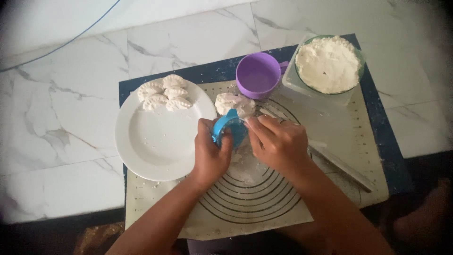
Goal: Preparing dumplings by portioning dough and using a plastic dumpling mold to shape and seal them.
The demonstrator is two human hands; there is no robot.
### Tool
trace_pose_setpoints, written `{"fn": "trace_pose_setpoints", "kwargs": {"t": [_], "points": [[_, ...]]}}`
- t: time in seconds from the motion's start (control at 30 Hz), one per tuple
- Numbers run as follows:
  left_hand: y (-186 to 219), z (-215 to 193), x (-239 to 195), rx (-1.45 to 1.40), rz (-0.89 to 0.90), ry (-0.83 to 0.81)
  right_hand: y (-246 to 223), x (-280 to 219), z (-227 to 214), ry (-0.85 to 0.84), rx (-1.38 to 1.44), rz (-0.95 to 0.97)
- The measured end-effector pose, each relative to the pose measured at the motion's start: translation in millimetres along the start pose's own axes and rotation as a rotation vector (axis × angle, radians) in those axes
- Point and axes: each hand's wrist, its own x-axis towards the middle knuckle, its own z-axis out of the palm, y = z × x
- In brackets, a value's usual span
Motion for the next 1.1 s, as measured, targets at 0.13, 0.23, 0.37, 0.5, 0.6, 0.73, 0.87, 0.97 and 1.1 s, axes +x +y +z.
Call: {"fn": "trace_pose_setpoints", "kwargs": {"t": [0.13, 0.23, 0.37, 0.5, 0.6, 0.73, 0.87, 0.97, 1.1], "points": [[-5.4, -3.1, -0.9, -0.018, -0.007, -0.015, -2.9, 1.9, -4.0, -0.008, 0.023, 0.025], [-6.3, -0.9, -2.6, 0.024, 0.007, -0.008, -2.3, -0.1, -0.9, -0.016, 0.029, 0.016], [-5.1, -0.4, -5.1, 0.001, -0.017, -0.009, -3.3, 1.0, 2.6, 0.022, -0.022, 0.002], [-8.1, -0.6, -4.2, 0.026, -0.035, -0.021, -0.7, -1.8, 3.3, 0.012, -0.002, 0.018], [-8.4, 1.5, -6.1, 0.089, -0.060, -0.031, -0.2, -6.8, 4.0, 0.004, 0.033, 0.038], [-2.8, -0.3, -4.2, 0.051, -0.066, -0.032, 0.1, -2.1, 3.3, 0.017, -0.007, 0.020], [0.6, -1.1, -4.5, 0.110, -0.044, -0.024, -0.5, -5.2, 5.8, 0.010, -0.006, 0.016], [2.9, -2.8, -2.9, 0.161, -0.029, -0.026, 0.4, -4.5, 5.8, -0.007, 0.033, 0.040], [10.3, -1.1, -1.2, 0.239, -0.057, -0.047, 0.1, -6.4, 9.5, 0.010, -0.035, 0.028]]}}
